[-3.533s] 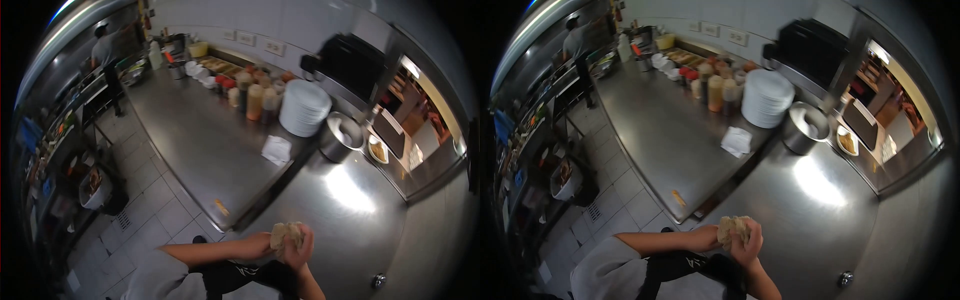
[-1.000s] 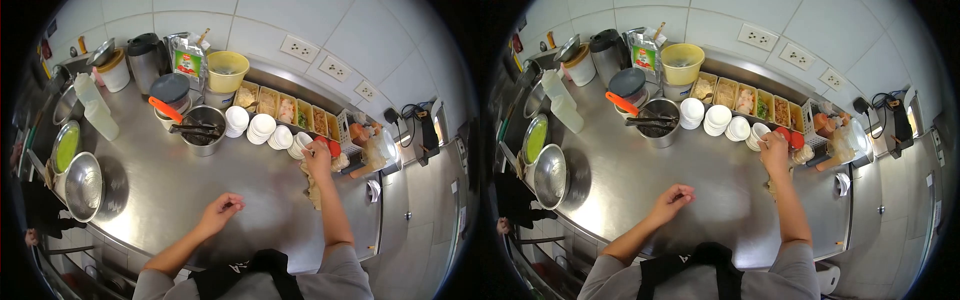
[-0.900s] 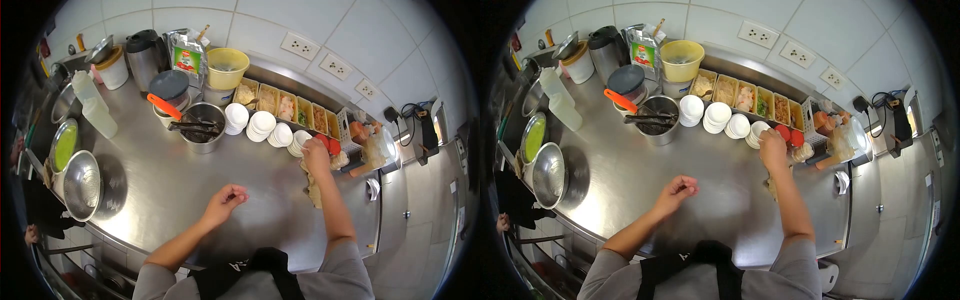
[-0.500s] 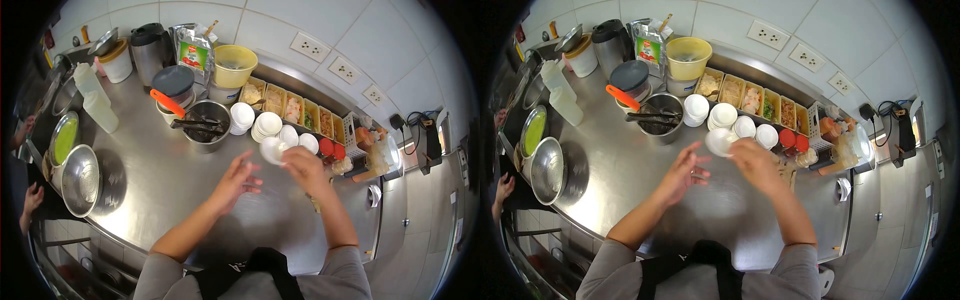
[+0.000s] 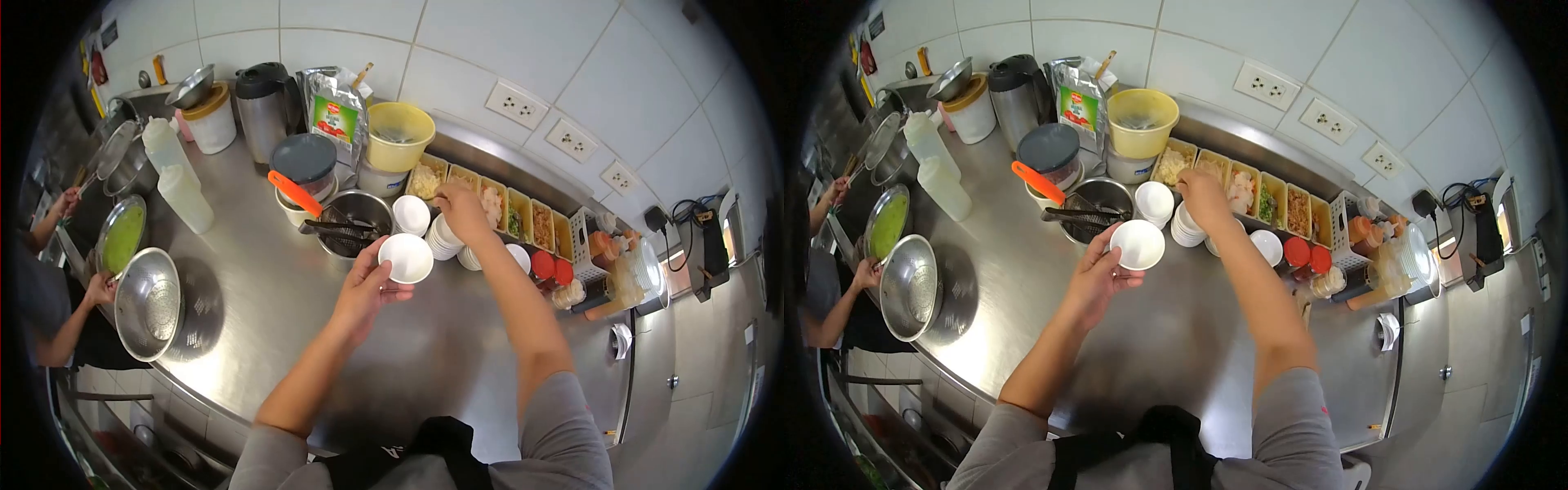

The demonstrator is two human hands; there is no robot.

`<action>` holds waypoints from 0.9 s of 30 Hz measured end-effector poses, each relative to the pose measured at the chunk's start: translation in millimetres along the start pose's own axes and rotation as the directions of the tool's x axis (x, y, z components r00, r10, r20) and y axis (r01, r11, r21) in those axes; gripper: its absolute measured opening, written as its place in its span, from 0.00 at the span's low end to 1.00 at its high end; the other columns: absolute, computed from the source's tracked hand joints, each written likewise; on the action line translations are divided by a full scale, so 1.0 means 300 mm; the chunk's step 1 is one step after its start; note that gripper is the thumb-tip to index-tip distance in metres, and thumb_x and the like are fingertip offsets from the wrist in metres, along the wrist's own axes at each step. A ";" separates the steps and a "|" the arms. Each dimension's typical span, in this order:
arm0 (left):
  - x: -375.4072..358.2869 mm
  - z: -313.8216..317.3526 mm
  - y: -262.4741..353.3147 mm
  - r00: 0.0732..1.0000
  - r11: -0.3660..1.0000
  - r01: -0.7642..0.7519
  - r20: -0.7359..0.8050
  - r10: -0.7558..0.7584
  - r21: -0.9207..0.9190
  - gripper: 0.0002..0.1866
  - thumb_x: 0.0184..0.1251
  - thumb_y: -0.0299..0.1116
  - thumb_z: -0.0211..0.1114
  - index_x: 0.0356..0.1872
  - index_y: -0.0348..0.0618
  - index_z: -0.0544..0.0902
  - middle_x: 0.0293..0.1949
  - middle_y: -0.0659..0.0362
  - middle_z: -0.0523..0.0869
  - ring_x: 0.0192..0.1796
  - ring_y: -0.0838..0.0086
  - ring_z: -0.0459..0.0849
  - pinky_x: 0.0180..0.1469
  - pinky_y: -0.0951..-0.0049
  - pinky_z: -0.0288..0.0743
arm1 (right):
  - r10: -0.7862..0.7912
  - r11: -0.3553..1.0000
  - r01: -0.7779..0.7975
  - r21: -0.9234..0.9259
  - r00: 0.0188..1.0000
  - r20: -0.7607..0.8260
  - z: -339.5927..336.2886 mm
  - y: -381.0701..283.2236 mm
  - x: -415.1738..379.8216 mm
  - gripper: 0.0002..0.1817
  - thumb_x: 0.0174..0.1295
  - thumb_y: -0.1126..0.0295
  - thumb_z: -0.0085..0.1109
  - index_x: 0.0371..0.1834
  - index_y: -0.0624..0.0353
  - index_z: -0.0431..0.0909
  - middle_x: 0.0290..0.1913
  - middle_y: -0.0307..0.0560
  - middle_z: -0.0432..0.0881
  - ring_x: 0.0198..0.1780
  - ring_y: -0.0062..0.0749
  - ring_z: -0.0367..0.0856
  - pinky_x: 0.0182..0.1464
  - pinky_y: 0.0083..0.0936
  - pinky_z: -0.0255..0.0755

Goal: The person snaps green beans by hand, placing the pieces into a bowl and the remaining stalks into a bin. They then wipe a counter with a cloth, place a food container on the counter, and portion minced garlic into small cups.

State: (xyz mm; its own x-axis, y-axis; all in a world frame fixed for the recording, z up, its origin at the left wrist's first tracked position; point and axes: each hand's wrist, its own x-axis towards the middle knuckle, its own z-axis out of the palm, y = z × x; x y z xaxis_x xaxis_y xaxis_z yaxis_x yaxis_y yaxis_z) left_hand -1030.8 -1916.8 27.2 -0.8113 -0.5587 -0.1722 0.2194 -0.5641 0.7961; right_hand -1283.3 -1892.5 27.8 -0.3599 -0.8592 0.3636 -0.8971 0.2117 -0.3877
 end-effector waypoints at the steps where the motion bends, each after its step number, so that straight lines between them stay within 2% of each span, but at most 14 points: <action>1: -0.003 -0.005 0.004 1.000 1.000 -0.026 -0.005 0.026 0.004 0.25 0.71 0.35 0.50 0.67 0.45 0.58 0.51 0.54 0.76 0.42 0.69 0.82 0.43 0.70 0.79 | -0.064 0.998 0.062 -0.025 0.993 -0.100 0.021 0.008 0.014 0.06 0.56 0.73 0.56 0.33 0.64 0.77 0.34 0.60 0.79 0.39 0.54 0.78 0.42 0.41 0.71; 4: -0.011 -0.038 0.030 0.996 0.996 -0.083 -0.033 0.083 0.025 0.25 0.70 0.35 0.50 0.66 0.45 0.59 0.51 0.54 0.77 0.42 0.69 0.82 0.44 0.69 0.78 | 0.004 0.999 -0.009 -0.053 0.996 -0.092 -0.017 0.003 0.043 0.06 0.56 0.73 0.54 0.32 0.64 0.77 0.33 0.59 0.80 0.39 0.54 0.78 0.41 0.41 0.71; 10: 0.027 -0.059 0.092 0.983 0.986 -0.166 -0.069 0.168 0.027 0.25 0.69 0.35 0.52 0.65 0.44 0.60 0.51 0.53 0.77 0.43 0.68 0.82 0.45 0.69 0.78 | 0.006 1.000 -0.014 -0.019 0.922 -0.386 -0.052 0.013 0.071 0.06 0.56 0.73 0.53 0.31 0.64 0.76 0.31 0.59 0.79 0.38 0.54 0.79 0.40 0.42 0.71; 13: 0.045 -0.033 0.110 0.981 0.983 -0.183 -0.064 0.183 0.002 0.25 0.69 0.34 0.52 0.64 0.42 0.59 0.51 0.52 0.77 0.43 0.68 0.82 0.45 0.69 0.78 | 0.104 0.980 -0.148 -0.131 0.949 -0.296 0.032 0.055 0.036 0.05 0.56 0.75 0.52 0.32 0.64 0.77 0.30 0.60 0.80 0.37 0.55 0.79 0.40 0.43 0.72; 16: 0.066 -0.024 0.118 0.981 0.983 -0.180 -0.070 0.182 0.035 0.25 0.69 0.34 0.52 0.64 0.42 0.58 0.51 0.52 0.76 0.43 0.68 0.82 0.46 0.68 0.79 | 0.141 0.989 -0.150 0.000 0.932 -0.335 0.078 0.061 0.008 0.06 0.56 0.75 0.53 0.33 0.64 0.78 0.31 0.61 0.80 0.36 0.56 0.79 0.40 0.43 0.72; 19: 0.103 -0.021 0.122 0.978 0.981 -0.184 -0.085 0.189 0.066 0.25 0.69 0.32 0.52 0.64 0.41 0.57 0.50 0.51 0.75 0.43 0.67 0.82 0.46 0.68 0.79 | 0.252 0.968 -0.243 0.066 0.922 -0.293 0.075 0.069 -0.007 0.08 0.58 0.75 0.52 0.38 0.65 0.78 0.30 0.56 0.82 0.26 0.41 0.81 0.32 0.33 0.75; 20: 0.118 -0.019 0.122 0.979 0.981 -0.181 -0.085 0.187 0.075 0.25 0.69 0.32 0.51 0.64 0.40 0.57 0.50 0.50 0.75 0.43 0.67 0.82 0.46 0.68 0.79 | 0.406 0.906 -0.361 0.220 0.889 -0.211 0.066 0.069 -0.008 0.08 0.58 0.76 0.51 0.38 0.65 0.78 0.29 0.55 0.82 0.24 0.37 0.80 0.29 0.31 0.75; 22: 0.150 -0.019 0.125 0.978 0.979 -0.179 -0.088 0.187 0.095 0.24 0.70 0.31 0.51 0.64 0.39 0.56 0.50 0.49 0.74 0.43 0.67 0.82 0.46 0.67 0.79 | 0.639 0.672 -0.571 0.472 0.769 0.020 0.025 0.036 0.003 0.08 0.59 0.76 0.50 0.39 0.66 0.77 0.27 0.53 0.81 0.20 0.30 0.78 0.22 0.27 0.74; 25: 0.207 -0.009 0.131 0.982 0.977 -0.158 -0.083 0.171 0.144 0.24 0.70 0.30 0.49 0.64 0.38 0.56 0.49 0.48 0.73 0.43 0.65 0.82 0.47 0.66 0.79 | 0.748 0.402 -0.563 0.722 0.657 0.096 0.040 0.077 0.013 0.07 0.58 0.78 0.48 0.34 0.68 0.76 0.23 0.49 0.79 0.16 0.27 0.76 0.14 0.24 0.73; 27: 0.247 0.002 0.132 0.982 0.977 -0.134 -0.109 0.154 0.168 0.24 0.71 0.30 0.49 0.64 0.38 0.55 0.49 0.48 0.73 0.43 0.64 0.82 0.48 0.66 0.79 | 0.756 0.363 -0.565 0.741 0.643 0.120 0.043 0.095 0.014 0.07 0.59 0.77 0.49 0.38 0.69 0.75 0.26 0.50 0.80 0.18 0.27 0.76 0.17 0.23 0.73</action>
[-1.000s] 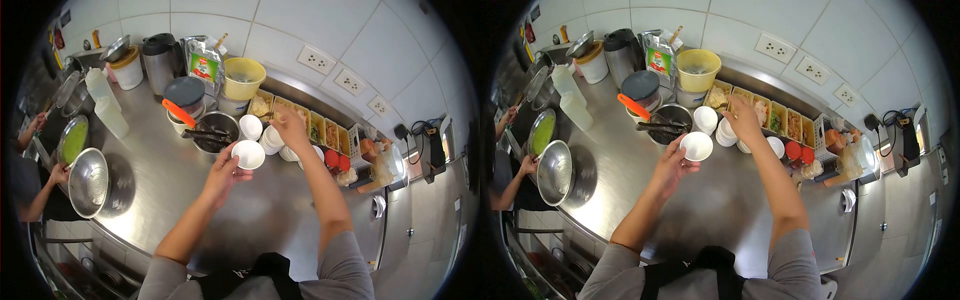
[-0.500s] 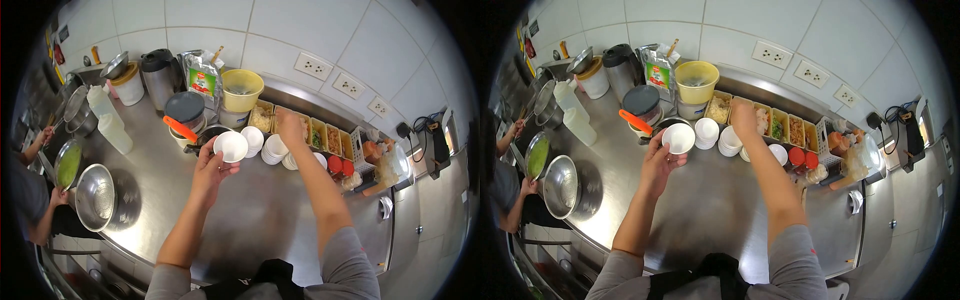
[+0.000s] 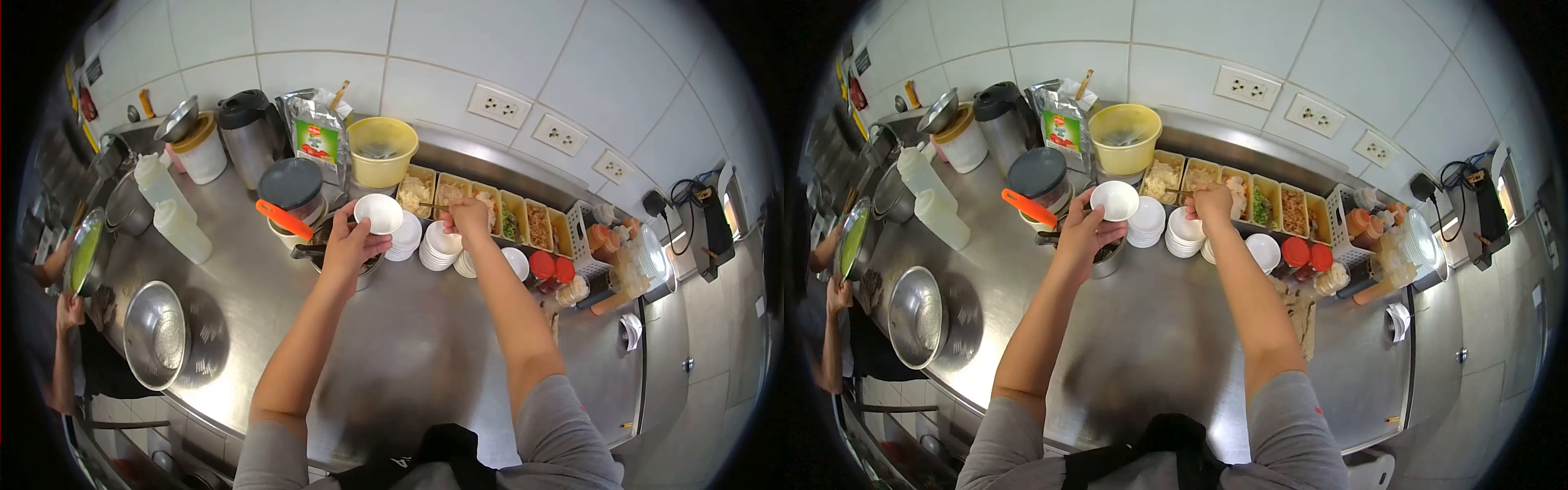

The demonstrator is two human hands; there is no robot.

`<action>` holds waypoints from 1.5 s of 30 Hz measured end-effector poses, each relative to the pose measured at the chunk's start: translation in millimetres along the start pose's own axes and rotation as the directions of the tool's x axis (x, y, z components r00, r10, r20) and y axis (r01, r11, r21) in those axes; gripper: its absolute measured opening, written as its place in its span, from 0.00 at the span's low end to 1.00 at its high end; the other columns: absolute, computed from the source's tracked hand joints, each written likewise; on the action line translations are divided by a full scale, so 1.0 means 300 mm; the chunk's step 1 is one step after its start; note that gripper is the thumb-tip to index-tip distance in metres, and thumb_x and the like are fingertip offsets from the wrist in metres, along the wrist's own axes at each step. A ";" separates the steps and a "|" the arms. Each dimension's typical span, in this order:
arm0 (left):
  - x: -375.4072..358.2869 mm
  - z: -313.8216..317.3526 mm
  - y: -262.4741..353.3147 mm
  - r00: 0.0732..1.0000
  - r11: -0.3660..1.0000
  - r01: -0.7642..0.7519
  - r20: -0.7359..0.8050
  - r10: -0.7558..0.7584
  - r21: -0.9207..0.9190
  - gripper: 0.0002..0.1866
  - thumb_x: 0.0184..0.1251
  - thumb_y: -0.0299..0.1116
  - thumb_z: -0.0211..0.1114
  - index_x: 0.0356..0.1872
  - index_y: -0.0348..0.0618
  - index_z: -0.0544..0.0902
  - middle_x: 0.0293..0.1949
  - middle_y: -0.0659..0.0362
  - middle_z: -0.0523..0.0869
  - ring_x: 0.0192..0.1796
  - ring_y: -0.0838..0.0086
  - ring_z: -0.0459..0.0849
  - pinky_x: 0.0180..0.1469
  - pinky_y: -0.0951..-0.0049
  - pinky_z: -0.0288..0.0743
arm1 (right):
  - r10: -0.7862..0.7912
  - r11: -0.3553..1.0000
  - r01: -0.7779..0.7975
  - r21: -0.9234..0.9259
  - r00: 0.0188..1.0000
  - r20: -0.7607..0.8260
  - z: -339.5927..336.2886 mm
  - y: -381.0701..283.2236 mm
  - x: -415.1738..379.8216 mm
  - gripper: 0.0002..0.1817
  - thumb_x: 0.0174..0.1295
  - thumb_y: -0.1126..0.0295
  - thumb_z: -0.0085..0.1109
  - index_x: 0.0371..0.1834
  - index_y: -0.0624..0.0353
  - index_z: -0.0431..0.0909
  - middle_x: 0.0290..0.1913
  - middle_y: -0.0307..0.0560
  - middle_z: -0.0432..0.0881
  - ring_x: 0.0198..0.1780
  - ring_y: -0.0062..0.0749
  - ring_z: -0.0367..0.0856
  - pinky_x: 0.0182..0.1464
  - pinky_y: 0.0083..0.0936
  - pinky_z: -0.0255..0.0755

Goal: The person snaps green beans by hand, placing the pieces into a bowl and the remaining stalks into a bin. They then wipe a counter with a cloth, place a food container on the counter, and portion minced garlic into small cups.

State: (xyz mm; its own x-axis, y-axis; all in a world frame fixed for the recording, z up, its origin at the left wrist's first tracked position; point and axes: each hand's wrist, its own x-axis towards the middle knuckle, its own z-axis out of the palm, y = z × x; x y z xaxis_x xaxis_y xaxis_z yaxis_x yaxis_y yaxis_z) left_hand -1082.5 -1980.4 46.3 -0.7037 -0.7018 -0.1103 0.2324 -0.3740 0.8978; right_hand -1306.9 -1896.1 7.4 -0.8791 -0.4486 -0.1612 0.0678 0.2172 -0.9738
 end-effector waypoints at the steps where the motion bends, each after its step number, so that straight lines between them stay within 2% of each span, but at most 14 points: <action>1: 0.019 0.008 -0.002 1.000 1.000 0.010 -0.011 -0.010 0.013 0.24 0.71 0.30 0.48 0.64 0.38 0.55 0.50 0.47 0.73 0.44 0.64 0.82 0.48 0.66 0.80 | 0.014 1.000 -0.014 0.017 1.000 0.003 -0.004 -0.002 0.002 0.08 0.60 0.76 0.50 0.39 0.69 0.75 0.27 0.51 0.81 0.19 0.28 0.76 0.18 0.23 0.73; 13: 0.224 0.101 -0.070 0.995 0.972 0.094 -0.051 -0.085 0.215 0.21 0.71 0.28 0.47 0.62 0.37 0.56 0.51 0.44 0.74 0.43 0.63 0.83 0.45 0.68 0.82 | -0.121 0.982 0.114 0.148 0.992 0.040 -0.087 -0.093 -0.082 0.07 0.63 0.75 0.49 0.37 0.68 0.75 0.26 0.49 0.81 0.17 0.24 0.76 0.16 0.22 0.73; 16: 0.252 0.126 -0.090 0.991 0.990 0.134 -0.022 -0.133 0.052 0.20 0.71 0.27 0.46 0.61 0.35 0.57 0.50 0.44 0.74 0.45 0.62 0.82 0.47 0.67 0.81 | -0.309 0.947 0.310 -0.080 0.951 0.033 -0.068 -0.107 -0.167 0.08 0.60 0.77 0.51 0.41 0.66 0.76 0.31 0.50 0.82 0.21 0.29 0.79 0.22 0.24 0.75; 18: 0.255 0.130 -0.101 0.991 0.991 0.136 -0.003 -0.136 0.021 0.20 0.71 0.27 0.46 0.61 0.33 0.56 0.50 0.43 0.74 0.45 0.61 0.82 0.48 0.66 0.81 | -0.808 0.414 0.777 -0.474 0.553 0.201 -0.073 -0.072 -0.185 0.11 0.55 0.79 0.53 0.43 0.63 0.76 0.34 0.49 0.82 0.26 0.33 0.80 0.27 0.26 0.75; 19: 0.255 0.132 -0.103 0.991 0.991 0.136 0.008 -0.136 0.007 0.20 0.72 0.27 0.46 0.60 0.33 0.56 0.50 0.43 0.75 0.46 0.60 0.82 0.49 0.66 0.80 | -0.889 0.014 0.820 -0.572 0.272 0.368 -0.073 -0.061 -0.202 0.14 0.53 0.79 0.54 0.44 0.62 0.77 0.36 0.49 0.82 0.29 0.35 0.81 0.30 0.27 0.76; 20: 0.254 0.131 -0.105 0.989 0.989 0.146 0.017 -0.146 -0.021 0.19 0.72 0.27 0.46 0.60 0.33 0.57 0.50 0.44 0.75 0.46 0.61 0.81 0.49 0.66 0.80 | -0.860 0.021 0.784 -0.620 0.331 0.390 -0.078 -0.051 -0.229 0.18 0.47 0.79 0.56 0.44 0.61 0.77 0.38 0.49 0.81 0.35 0.38 0.81 0.36 0.30 0.75; 29: 0.278 0.078 -0.105 0.969 0.961 0.227 0.135 -0.207 -0.157 0.15 0.72 0.28 0.44 0.56 0.33 0.66 0.48 0.48 0.77 0.47 0.64 0.81 0.52 0.68 0.79 | -0.921 -0.078 0.823 -0.563 0.156 0.356 -0.063 -0.088 -0.236 0.17 0.47 0.80 0.57 0.43 0.59 0.78 0.36 0.48 0.82 0.32 0.37 0.81 0.34 0.29 0.75; 32: 0.271 0.076 -0.106 0.972 0.967 0.212 0.129 -0.194 -0.144 0.17 0.72 0.27 0.44 0.59 0.36 0.62 0.49 0.48 0.76 0.48 0.64 0.80 0.52 0.66 0.79 | -0.889 0.033 0.835 -0.549 0.276 0.366 -0.046 -0.125 -0.271 0.13 0.48 0.82 0.57 0.38 0.59 0.80 0.35 0.49 0.83 0.34 0.42 0.81 0.35 0.32 0.75; 35: 0.226 0.075 -0.079 0.984 0.978 0.169 0.075 -0.161 -0.123 0.19 0.71 0.26 0.44 0.62 0.39 0.58 0.52 0.47 0.74 0.48 0.63 0.80 0.51 0.65 0.79 | -0.948 0.245 0.821 -0.515 0.313 0.049 -0.044 -0.149 -0.248 0.11 0.50 0.80 0.57 0.36 0.58 0.81 0.34 0.50 0.83 0.34 0.43 0.81 0.36 0.33 0.74; 38: 0.172 0.062 -0.055 0.990 0.988 0.119 0.087 -0.110 -0.097 0.20 0.71 0.25 0.44 0.62 0.40 0.57 0.55 0.47 0.70 0.47 0.61 0.81 0.49 0.65 0.80 | -0.900 0.320 0.724 -0.611 0.434 0.043 -0.036 -0.092 -0.177 0.09 0.50 0.77 0.56 0.34 0.58 0.82 0.35 0.51 0.83 0.35 0.44 0.81 0.37 0.35 0.74; 40: 0.103 0.065 -0.030 0.994 0.994 0.077 0.088 -0.070 -0.077 0.21 0.70 0.25 0.46 0.63 0.41 0.58 0.55 0.47 0.71 0.50 0.61 0.80 0.52 0.64 0.78 | -0.852 0.138 0.722 -0.678 0.435 0.291 -0.025 -0.032 -0.108 0.08 0.52 0.72 0.57 0.36 0.54 0.82 0.34 0.44 0.84 0.36 0.42 0.81 0.38 0.34 0.73; 42: 0.012 0.074 -0.018 0.995 0.997 0.037 0.096 -0.030 -0.071 0.21 0.70 0.26 0.47 0.63 0.42 0.58 0.55 0.49 0.72 0.52 0.61 0.78 0.54 0.63 0.77 | -0.573 0.168 0.612 -0.773 0.699 0.429 -0.007 -0.013 -0.098 0.11 0.55 0.67 0.58 0.40 0.53 0.82 0.38 0.45 0.84 0.39 0.43 0.82 0.40 0.36 0.73; 44: -0.104 0.088 -0.012 0.990 0.999 0.002 0.138 0.003 -0.037 0.23 0.70 0.28 0.49 0.64 0.44 0.58 0.56 0.52 0.71 0.55 0.63 0.76 0.54 0.63 0.76 | -0.830 0.142 0.698 -0.702 0.470 0.299 -0.011 0.019 -0.147 0.16 0.55 0.66 0.59 0.49 0.51 0.79 0.45 0.47 0.82 0.45 0.48 0.79 0.44 0.42 0.69; 45: -0.178 0.094 -0.013 0.985 1.000 -0.011 0.170 0.010 0.001 0.23 0.69 0.29 0.49 0.64 0.44 0.58 0.57 0.53 0.71 0.55 0.64 0.75 0.53 0.63 0.75 | -0.837 0.237 0.745 -0.624 0.482 0.258 -0.037 -0.014 -0.221 0.13 0.53 0.73 0.59 0.44 0.56 0.80 0.44 0.49 0.82 0.44 0.46 0.79 0.45 0.41 0.69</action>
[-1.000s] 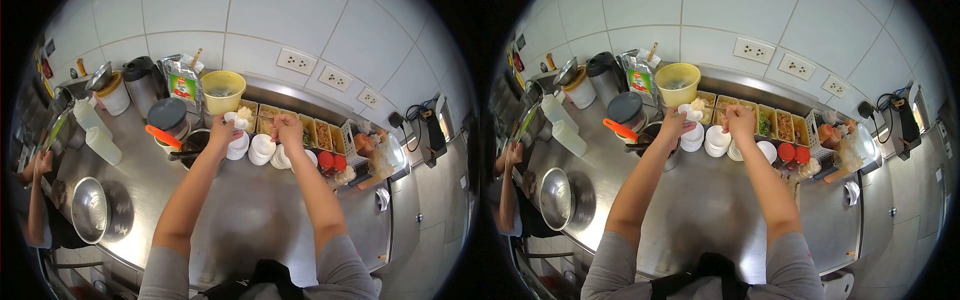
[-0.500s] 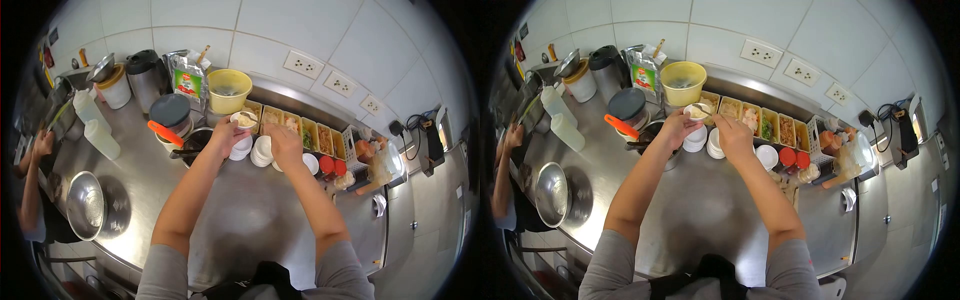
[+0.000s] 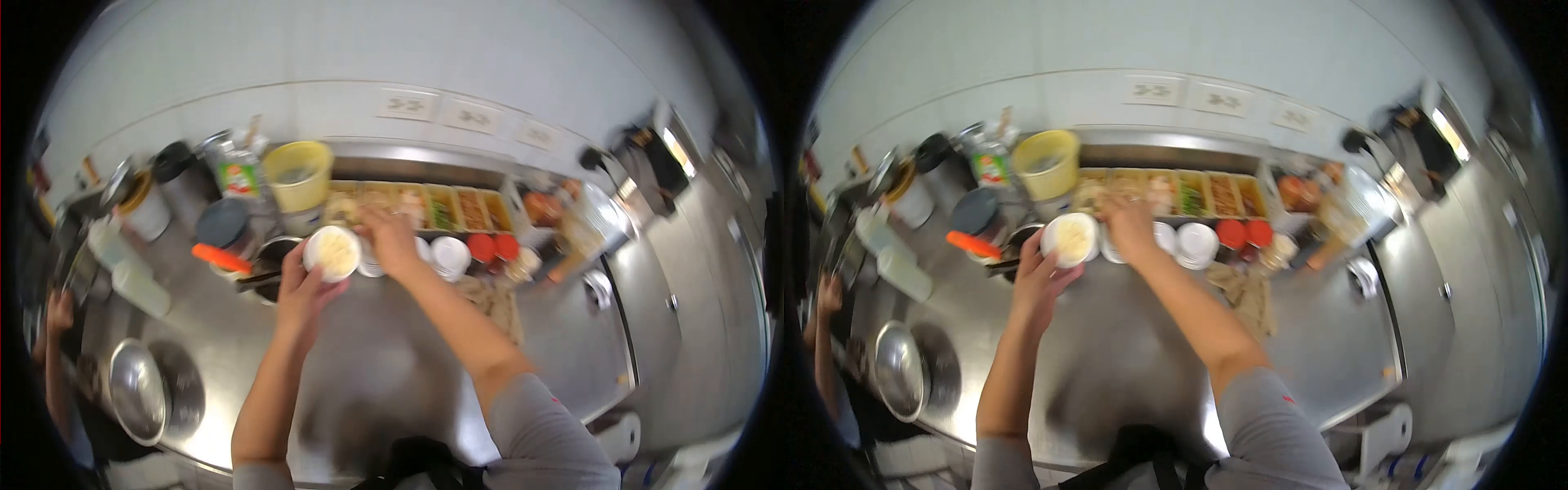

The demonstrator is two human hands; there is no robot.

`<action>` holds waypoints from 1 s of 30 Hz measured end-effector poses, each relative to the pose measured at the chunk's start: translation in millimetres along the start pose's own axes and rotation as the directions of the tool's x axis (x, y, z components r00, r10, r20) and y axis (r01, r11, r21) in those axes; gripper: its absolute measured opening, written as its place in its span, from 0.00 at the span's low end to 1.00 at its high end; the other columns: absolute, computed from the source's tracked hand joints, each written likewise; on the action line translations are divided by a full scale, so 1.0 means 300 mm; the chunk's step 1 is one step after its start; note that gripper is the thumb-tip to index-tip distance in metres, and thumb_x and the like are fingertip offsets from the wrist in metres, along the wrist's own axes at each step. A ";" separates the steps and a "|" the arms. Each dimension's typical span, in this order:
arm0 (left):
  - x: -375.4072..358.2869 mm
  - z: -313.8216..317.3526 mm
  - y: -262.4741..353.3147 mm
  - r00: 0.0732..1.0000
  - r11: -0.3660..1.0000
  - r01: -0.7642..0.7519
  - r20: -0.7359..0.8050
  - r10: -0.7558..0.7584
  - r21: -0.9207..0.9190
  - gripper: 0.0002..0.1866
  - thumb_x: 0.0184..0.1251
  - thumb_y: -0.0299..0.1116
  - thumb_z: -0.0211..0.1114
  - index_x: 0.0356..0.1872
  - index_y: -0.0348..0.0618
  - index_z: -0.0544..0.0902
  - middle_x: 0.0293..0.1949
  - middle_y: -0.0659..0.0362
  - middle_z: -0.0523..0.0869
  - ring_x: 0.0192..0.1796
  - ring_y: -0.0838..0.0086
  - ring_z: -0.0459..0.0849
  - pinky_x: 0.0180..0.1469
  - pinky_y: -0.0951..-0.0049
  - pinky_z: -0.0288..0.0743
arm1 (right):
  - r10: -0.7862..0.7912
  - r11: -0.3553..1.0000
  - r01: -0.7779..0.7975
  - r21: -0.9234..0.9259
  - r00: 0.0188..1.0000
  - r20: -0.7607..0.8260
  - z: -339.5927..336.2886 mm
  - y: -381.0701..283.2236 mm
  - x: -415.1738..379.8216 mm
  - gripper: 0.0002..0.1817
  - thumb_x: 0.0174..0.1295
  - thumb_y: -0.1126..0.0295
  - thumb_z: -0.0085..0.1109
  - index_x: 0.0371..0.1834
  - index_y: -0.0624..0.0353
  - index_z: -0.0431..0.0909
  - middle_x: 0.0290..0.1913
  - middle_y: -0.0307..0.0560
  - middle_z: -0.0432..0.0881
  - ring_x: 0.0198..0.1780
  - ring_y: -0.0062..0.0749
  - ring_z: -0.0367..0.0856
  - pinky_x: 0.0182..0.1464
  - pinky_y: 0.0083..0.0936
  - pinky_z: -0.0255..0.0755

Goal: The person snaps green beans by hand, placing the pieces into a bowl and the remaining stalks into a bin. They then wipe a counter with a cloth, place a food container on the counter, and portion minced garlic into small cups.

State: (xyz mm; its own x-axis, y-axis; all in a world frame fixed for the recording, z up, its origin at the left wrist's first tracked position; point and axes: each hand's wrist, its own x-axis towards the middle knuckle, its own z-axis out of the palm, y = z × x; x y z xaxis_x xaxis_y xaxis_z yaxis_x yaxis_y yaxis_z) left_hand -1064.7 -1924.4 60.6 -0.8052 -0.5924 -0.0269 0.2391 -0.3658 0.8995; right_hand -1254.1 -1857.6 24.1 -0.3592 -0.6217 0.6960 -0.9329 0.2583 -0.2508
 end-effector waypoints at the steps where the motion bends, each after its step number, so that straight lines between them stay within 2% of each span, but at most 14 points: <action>1: -0.071 0.026 -0.012 1.000 0.999 0.014 0.004 -0.014 0.030 0.23 0.69 0.30 0.50 0.64 0.45 0.58 0.58 0.54 0.71 0.55 0.65 0.76 0.53 0.64 0.75 | 0.036 0.987 -0.038 0.154 0.999 0.017 -0.091 -0.032 -0.034 0.12 0.55 0.74 0.58 0.43 0.58 0.80 0.45 0.51 0.81 0.43 0.50 0.78 0.45 0.39 0.70; 2: -0.142 0.054 -0.030 1.000 0.998 0.027 0.009 -0.028 0.057 0.24 0.69 0.30 0.50 0.65 0.45 0.59 0.58 0.55 0.70 0.55 0.65 0.76 0.52 0.65 0.75 | 0.124 0.930 -0.144 0.339 0.989 0.082 -0.156 -0.045 -0.105 0.11 0.59 0.72 0.56 0.44 0.59 0.80 0.43 0.52 0.82 0.43 0.47 0.80 0.46 0.35 0.71; 3: -0.214 0.086 -0.054 0.997 0.995 0.046 0.054 -0.051 0.087 0.25 0.69 0.32 0.52 0.65 0.45 0.59 0.58 0.56 0.71 0.55 0.66 0.76 0.51 0.66 0.75 | 0.325 0.756 -0.444 0.481 0.892 0.314 -0.235 -0.076 -0.187 0.12 0.64 0.68 0.54 0.48 0.59 0.79 0.45 0.51 0.82 0.44 0.36 0.81 0.48 0.31 0.73; 4: -0.280 0.116 -0.085 0.993 0.992 0.056 0.094 -0.067 0.114 0.26 0.68 0.34 0.54 0.65 0.45 0.59 0.58 0.56 0.71 0.55 0.66 0.76 0.50 0.66 0.76 | 0.276 0.725 -0.498 0.476 0.843 0.462 -0.314 -0.076 -0.264 0.16 0.68 0.63 0.49 0.53 0.59 0.77 0.46 0.45 0.82 0.45 0.25 0.79 0.49 0.25 0.73; 5: -0.341 0.141 -0.128 0.979 0.988 0.099 0.165 -0.119 0.120 0.27 0.68 0.36 0.55 0.65 0.45 0.59 0.58 0.56 0.71 0.54 0.66 0.77 0.48 0.67 0.77 | 0.194 0.496 -0.617 0.611 0.764 0.615 -0.397 -0.073 -0.347 0.18 0.69 0.61 0.48 0.55 0.58 0.75 0.44 0.41 0.82 0.44 0.22 0.77 0.48 0.24 0.74; 7: -0.442 0.216 -0.213 0.930 0.971 0.195 0.289 -0.228 0.139 0.29 0.67 0.39 0.57 0.65 0.46 0.59 0.59 0.56 0.71 0.54 0.66 0.77 0.46 0.67 0.78 | 0.087 0.405 -0.727 0.554 0.634 0.768 -0.593 -0.050 -0.493 0.18 0.69 0.60 0.49 0.56 0.59 0.75 0.39 0.41 0.83 0.36 0.20 0.78 0.40 0.22 0.76; 12: -0.705 0.527 -0.451 0.719 0.895 0.356 0.533 -0.446 0.269 0.30 0.66 0.39 0.58 0.66 0.45 0.58 0.60 0.55 0.70 0.55 0.65 0.77 0.44 0.68 0.81 | 0.157 0.118 -0.906 0.407 0.422 0.893 -1.074 0.039 -0.929 0.14 0.68 0.62 0.49 0.49 0.59 0.76 0.31 0.43 0.82 0.28 0.26 0.82 0.30 0.23 0.78; 16: -0.933 0.809 -0.705 0.407 0.782 0.506 0.699 -0.588 0.364 0.29 0.67 0.35 0.57 0.66 0.42 0.58 0.61 0.55 0.69 0.57 0.65 0.75 0.53 0.64 0.75 | 0.320 0.282 -0.904 0.322 0.405 0.856 -1.471 0.064 -1.307 0.12 0.65 0.67 0.51 0.45 0.62 0.77 0.29 0.42 0.81 0.27 0.21 0.80 0.33 0.19 0.75; 17: -1.000 0.894 -0.763 0.438 0.826 0.319 0.701 -0.563 0.465 0.28 0.68 0.33 0.56 0.66 0.40 0.59 0.60 0.55 0.70 0.59 0.68 0.73 0.61 0.67 0.66 | 0.391 0.275 -0.915 0.295 0.387 0.835 -1.565 0.075 -1.400 0.12 0.65 0.67 0.51 0.46 0.62 0.77 0.29 0.41 0.81 0.27 0.21 0.79 0.33 0.19 0.75; 21: -1.215 1.247 -0.989 0.180 0.730 0.533 0.785 -0.592 0.428 0.26 0.68 0.29 0.55 0.67 0.43 0.61 0.61 0.57 0.70 0.58 0.75 0.71 0.62 0.73 0.62 | 0.635 0.160 -0.950 0.269 0.308 0.708 -1.916 0.085 -1.750 0.13 0.64 0.68 0.52 0.46 0.63 0.77 0.28 0.41 0.81 0.28 0.20 0.79 0.33 0.18 0.74; 22: -1.247 1.331 -1.020 0.143 0.714 0.477 0.756 -0.638 0.513 0.27 0.68 0.31 0.56 0.67 0.45 0.61 0.61 0.58 0.70 0.58 0.74 0.71 0.62 0.72 0.63 | 0.683 0.133 -0.950 0.283 0.294 0.668 -1.995 0.095 -1.814 0.13 0.63 0.68 0.52 0.46 0.63 0.77 0.28 0.41 0.81 0.28 0.20 0.79 0.33 0.18 0.74; 24: -1.291 1.481 -1.107 0.114 0.759 0.386 0.789 -0.603 0.525 0.27 0.67 0.33 0.58 0.67 0.45 0.63 0.59 0.57 0.71 0.57 0.73 0.73 0.59 0.71 0.66 | 0.758 0.057 -0.929 0.365 0.278 0.590 -2.117 0.135 -1.943 0.13 0.64 0.69 0.52 0.47 0.64 0.77 0.28 0.39 0.80 0.28 0.17 0.78 0.33 0.16 0.73; 28: -1.283 1.726 -1.210 0.274 0.869 -0.028 0.839 -0.470 0.495 0.25 0.66 0.33 0.60 0.63 0.42 0.67 0.53 0.53 0.73 0.54 0.68 0.76 0.53 0.69 0.72 | 0.858 0.000 -0.852 0.524 0.269 0.437 -2.279 0.265 -2.107 0.12 0.64 0.72 0.52 0.47 0.66 0.76 0.28 0.39 0.80 0.28 0.15 0.77 0.32 0.15 0.73; 30: -1.237 1.834 -1.217 0.355 0.842 -0.095 0.809 -0.469 0.531 0.23 0.64 0.30 0.60 0.61 0.42 0.69 0.52 0.55 0.74 0.51 0.69 0.77 0.53 0.70 0.72 | 0.883 0.026 -0.836 0.548 0.276 0.379 -2.336 0.361 -2.148 0.12 0.64 0.72 0.52 0.47 0.66 0.75 0.27 0.38 0.80 0.27 0.15 0.77 0.32 0.15 0.73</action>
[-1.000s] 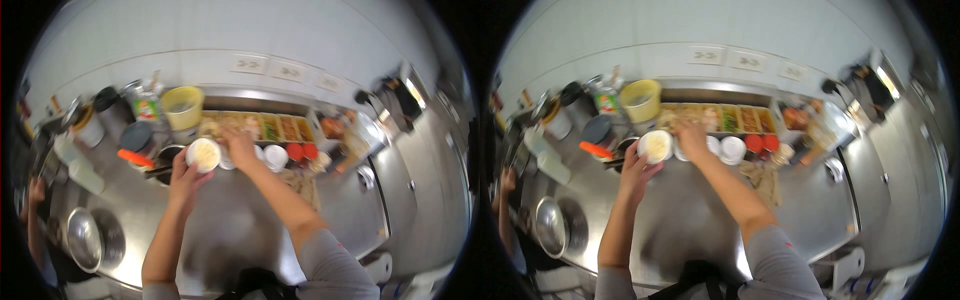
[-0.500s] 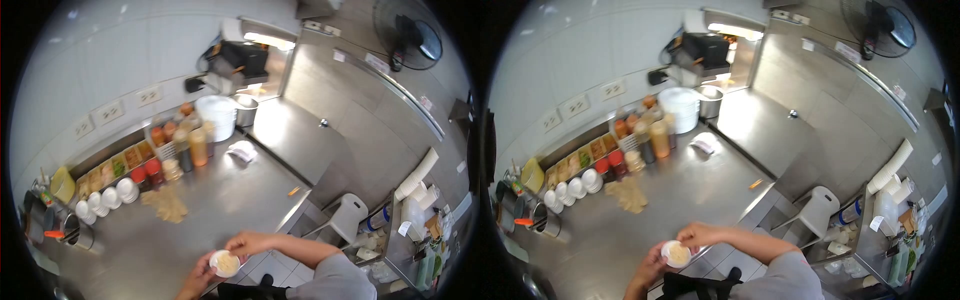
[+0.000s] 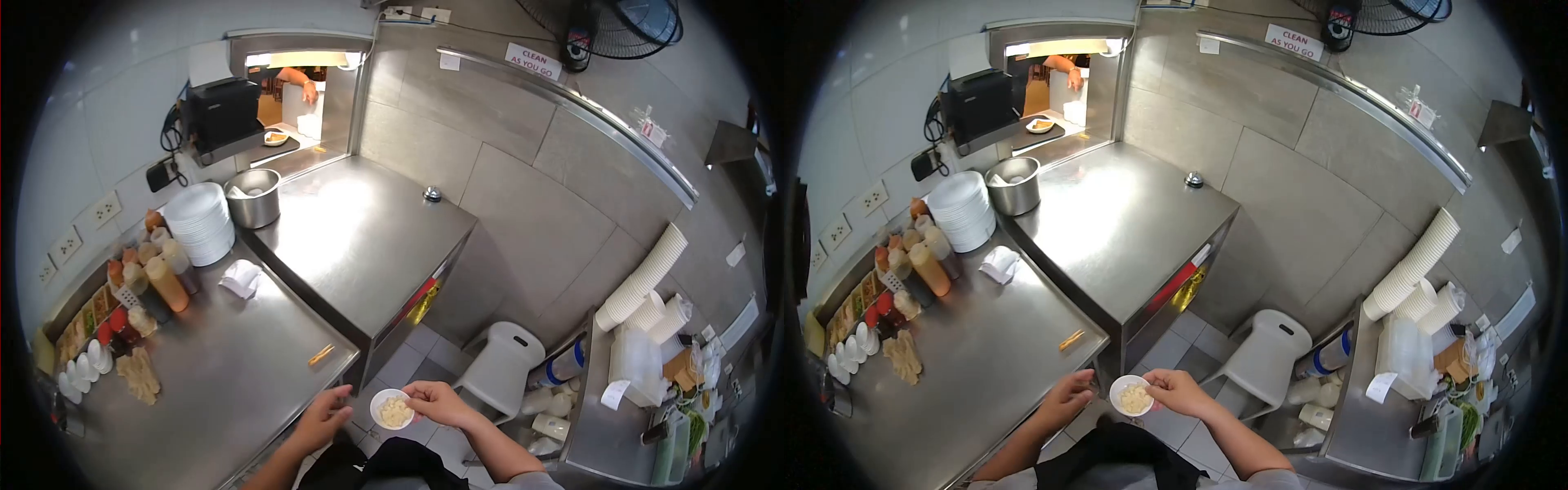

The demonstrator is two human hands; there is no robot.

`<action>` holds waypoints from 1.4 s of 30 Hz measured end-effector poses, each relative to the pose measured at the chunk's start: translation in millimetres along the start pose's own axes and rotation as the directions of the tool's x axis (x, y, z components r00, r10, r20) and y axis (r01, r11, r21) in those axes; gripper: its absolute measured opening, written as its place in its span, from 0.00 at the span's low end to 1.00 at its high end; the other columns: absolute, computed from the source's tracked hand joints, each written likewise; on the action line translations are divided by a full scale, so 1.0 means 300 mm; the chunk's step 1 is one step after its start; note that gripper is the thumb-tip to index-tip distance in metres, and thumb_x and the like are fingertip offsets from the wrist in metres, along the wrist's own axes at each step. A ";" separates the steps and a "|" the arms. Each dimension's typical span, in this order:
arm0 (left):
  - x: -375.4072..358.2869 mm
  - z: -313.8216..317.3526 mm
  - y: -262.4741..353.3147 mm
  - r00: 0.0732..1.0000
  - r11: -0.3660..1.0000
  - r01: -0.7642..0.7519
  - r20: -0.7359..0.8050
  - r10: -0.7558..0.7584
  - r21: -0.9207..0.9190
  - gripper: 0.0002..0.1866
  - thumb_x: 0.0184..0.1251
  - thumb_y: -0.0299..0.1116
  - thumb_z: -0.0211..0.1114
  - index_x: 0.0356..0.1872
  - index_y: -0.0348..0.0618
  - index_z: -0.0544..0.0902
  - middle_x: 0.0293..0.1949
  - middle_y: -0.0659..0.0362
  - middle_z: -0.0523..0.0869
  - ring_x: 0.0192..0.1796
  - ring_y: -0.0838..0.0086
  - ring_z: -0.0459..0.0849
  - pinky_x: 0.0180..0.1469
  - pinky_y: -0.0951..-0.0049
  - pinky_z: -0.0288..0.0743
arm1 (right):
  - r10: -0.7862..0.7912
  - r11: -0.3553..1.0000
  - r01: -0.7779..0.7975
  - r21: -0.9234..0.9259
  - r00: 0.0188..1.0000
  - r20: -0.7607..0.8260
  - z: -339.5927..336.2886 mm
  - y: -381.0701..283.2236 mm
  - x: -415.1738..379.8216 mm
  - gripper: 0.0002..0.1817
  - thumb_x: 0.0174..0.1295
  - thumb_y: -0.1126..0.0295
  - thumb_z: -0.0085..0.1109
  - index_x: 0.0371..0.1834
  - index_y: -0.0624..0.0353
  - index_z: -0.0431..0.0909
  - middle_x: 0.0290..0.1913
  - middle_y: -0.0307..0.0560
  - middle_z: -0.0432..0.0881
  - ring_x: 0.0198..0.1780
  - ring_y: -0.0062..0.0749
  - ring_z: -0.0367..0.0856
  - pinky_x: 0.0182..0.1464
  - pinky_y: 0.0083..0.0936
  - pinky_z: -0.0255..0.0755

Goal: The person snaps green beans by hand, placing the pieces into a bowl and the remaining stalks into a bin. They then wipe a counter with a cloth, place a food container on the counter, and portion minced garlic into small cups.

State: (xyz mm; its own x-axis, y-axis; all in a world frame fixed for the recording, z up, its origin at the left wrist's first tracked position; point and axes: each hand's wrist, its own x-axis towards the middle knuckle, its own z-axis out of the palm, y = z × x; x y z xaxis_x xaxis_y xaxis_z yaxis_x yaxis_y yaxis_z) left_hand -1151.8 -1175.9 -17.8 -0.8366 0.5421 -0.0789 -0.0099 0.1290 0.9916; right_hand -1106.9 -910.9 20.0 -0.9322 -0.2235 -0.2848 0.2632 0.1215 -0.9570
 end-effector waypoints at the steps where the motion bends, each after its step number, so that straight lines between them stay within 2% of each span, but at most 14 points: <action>1: 0.051 -0.008 0.009 0.999 0.998 0.027 -0.041 -0.029 -0.058 0.22 0.64 0.30 0.59 0.60 0.43 0.70 0.51 0.56 0.75 0.50 0.70 0.76 0.52 0.70 0.72 | -0.013 1.000 0.013 -0.004 1.000 -0.013 -0.051 0.002 0.033 0.12 0.64 0.72 0.52 0.48 0.66 0.75 0.27 0.38 0.79 0.27 0.15 0.77 0.31 0.15 0.73; 3: 0.161 -0.038 0.008 0.988 0.982 0.069 -0.125 -0.092 -0.176 0.21 0.63 0.29 0.59 0.58 0.43 0.71 0.50 0.57 0.76 0.48 0.73 0.76 0.50 0.72 0.73 | -0.034 0.998 0.030 -0.050 0.996 -0.079 -0.154 -0.006 0.114 0.12 0.63 0.72 0.52 0.48 0.65 0.75 0.26 0.38 0.79 0.27 0.14 0.77 0.31 0.15 0.73; 7: 0.454 -0.133 -0.038 0.957 0.987 -0.034 -0.291 -0.013 -0.157 0.19 0.62 0.28 0.60 0.55 0.42 0.73 0.46 0.59 0.77 0.44 0.76 0.76 0.44 0.74 0.74 | -0.077 0.979 0.038 -0.203 0.979 -0.190 -0.371 -0.083 0.320 0.11 0.63 0.72 0.53 0.46 0.64 0.76 0.25 0.37 0.79 0.26 0.15 0.76 0.31 0.16 0.72; 9: 0.646 -0.169 -0.034 0.936 0.995 -0.102 -0.339 0.091 -0.015 0.18 0.62 0.28 0.60 0.55 0.41 0.73 0.47 0.57 0.77 0.45 0.75 0.77 0.45 0.74 0.75 | -0.140 0.933 0.068 -0.354 0.973 -0.183 -0.533 -0.095 0.424 0.11 0.61 0.73 0.53 0.46 0.63 0.76 0.24 0.37 0.78 0.26 0.15 0.76 0.29 0.17 0.70; 15: 1.014 -0.151 0.091 0.941 0.999 -0.052 -0.335 0.050 0.004 0.17 0.63 0.28 0.59 0.53 0.40 0.74 0.49 0.54 0.77 0.49 0.71 0.78 0.48 0.72 0.75 | -0.155 0.864 -0.025 -0.502 0.937 -0.313 -0.848 -0.190 0.668 0.12 0.58 0.73 0.53 0.44 0.64 0.78 0.23 0.41 0.79 0.24 0.17 0.75 0.28 0.18 0.70; 18: 1.159 -0.172 0.096 0.936 0.999 -0.029 -0.352 0.035 0.022 0.17 0.63 0.28 0.59 0.53 0.40 0.74 0.50 0.54 0.77 0.49 0.70 0.78 0.49 0.71 0.74 | -0.061 0.904 -0.044 -0.424 0.971 -0.229 -0.982 -0.195 0.848 0.13 0.58 0.71 0.54 0.44 0.64 0.79 0.23 0.42 0.79 0.24 0.18 0.76 0.27 0.19 0.70; 19: 1.197 -0.177 0.094 0.924 0.999 -0.016 -0.380 0.028 0.035 0.17 0.63 0.28 0.59 0.53 0.40 0.74 0.49 0.53 0.77 0.49 0.70 0.78 0.49 0.72 0.74 | -0.095 0.846 -0.007 -0.532 0.982 -0.164 -1.032 -0.213 0.931 0.12 0.60 0.73 0.53 0.44 0.65 0.79 0.27 0.40 0.80 0.27 0.19 0.78 0.30 0.19 0.76; 22: 1.257 -0.147 0.050 0.850 0.997 0.013 -0.526 0.030 0.078 0.17 0.62 0.28 0.60 0.53 0.40 0.74 0.48 0.53 0.77 0.46 0.70 0.79 0.48 0.72 0.74 | -0.105 0.778 0.071 -0.625 0.994 -0.018 -1.149 -0.317 1.215 0.11 0.60 0.72 0.53 0.44 0.64 0.79 0.27 0.41 0.80 0.27 0.20 0.79 0.30 0.19 0.77; 26: 1.313 -0.076 -0.077 0.609 0.998 0.066 -0.792 -0.045 -0.007 0.14 0.60 0.27 0.60 0.48 0.40 0.76 0.42 0.53 0.80 0.41 0.70 0.81 0.46 0.72 0.74 | -0.128 0.804 0.186 -0.565 0.982 0.142 -1.276 -0.401 1.660 0.11 0.59 0.73 0.53 0.43 0.65 0.79 0.25 0.43 0.81 0.24 0.22 0.79 0.27 0.20 0.76; 29: 1.363 0.032 -0.020 0.367 0.944 0.267 -0.926 0.087 0.195 0.10 0.58 0.28 0.60 0.42 0.42 0.79 0.33 0.57 0.81 0.36 0.67 0.80 0.40 0.69 0.72 | -0.096 0.865 0.178 -0.468 0.977 0.193 -1.292 -0.473 2.001 0.12 0.58 0.73 0.53 0.42 0.66 0.78 0.24 0.47 0.80 0.21 0.26 0.80 0.22 0.22 0.76; 30: 1.379 0.051 -0.016 0.350 0.851 0.376 -0.907 0.236 0.367 0.10 0.59 0.30 0.61 0.42 0.43 0.79 0.33 0.57 0.81 0.35 0.65 0.79 0.39 0.67 0.70 | -0.061 0.897 0.138 -0.419 0.980 0.191 -1.284 -0.482 2.121 0.12 0.57 0.74 0.52 0.42 0.67 0.77 0.25 0.48 0.80 0.21 0.28 0.81 0.21 0.23 0.77; 32: 1.414 0.068 0.004 0.351 0.754 0.462 -0.877 0.327 0.467 0.10 0.59 0.32 0.61 0.42 0.43 0.79 0.32 0.57 0.81 0.35 0.63 0.78 0.40 0.66 0.69 | -0.075 0.934 0.121 -0.335 0.987 0.145 -1.235 -0.512 2.337 0.11 0.56 0.76 0.49 0.41 0.67 0.76 0.27 0.51 0.80 0.22 0.30 0.81 0.21 0.25 0.78; 36: 1.442 0.063 0.011 0.253 0.784 0.530 -0.943 0.215 0.321 0.09 0.59 0.34 0.62 0.40 0.44 0.80 0.28 0.58 0.80 0.32 0.65 0.78 0.38 0.67 0.70 | -0.141 0.986 0.140 -0.092 0.990 0.000 -1.070 -0.545 2.738 0.11 0.57 0.78 0.46 0.43 0.65 0.73 0.31 0.52 0.80 0.24 0.36 0.82 0.21 0.28 0.79; 42: 1.481 0.035 0.042 0.175 0.751 0.643 -0.983 0.045 0.149 0.09 0.56 0.38 0.65 0.36 0.47 0.81 0.24 0.63 0.79 0.25 0.73 0.78 0.30 0.73 0.71 | -0.037 0.978 0.092 0.188 0.960 -0.277 -0.815 -0.578 3.087 0.11 0.56 0.81 0.43 0.43 0.65 0.69 0.37 0.55 0.79 0.26 0.39 0.82 0.24 0.34 0.82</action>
State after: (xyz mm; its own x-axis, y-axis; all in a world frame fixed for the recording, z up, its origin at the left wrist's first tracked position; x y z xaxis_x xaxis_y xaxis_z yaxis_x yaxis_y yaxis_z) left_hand -1517.7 -924.7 -41.4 -0.6857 -0.7158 0.1319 -0.4638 0.5693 0.6788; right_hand -2076.7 -902.4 -64.6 -0.9736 0.0487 -0.2231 0.2186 -0.0833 -0.9722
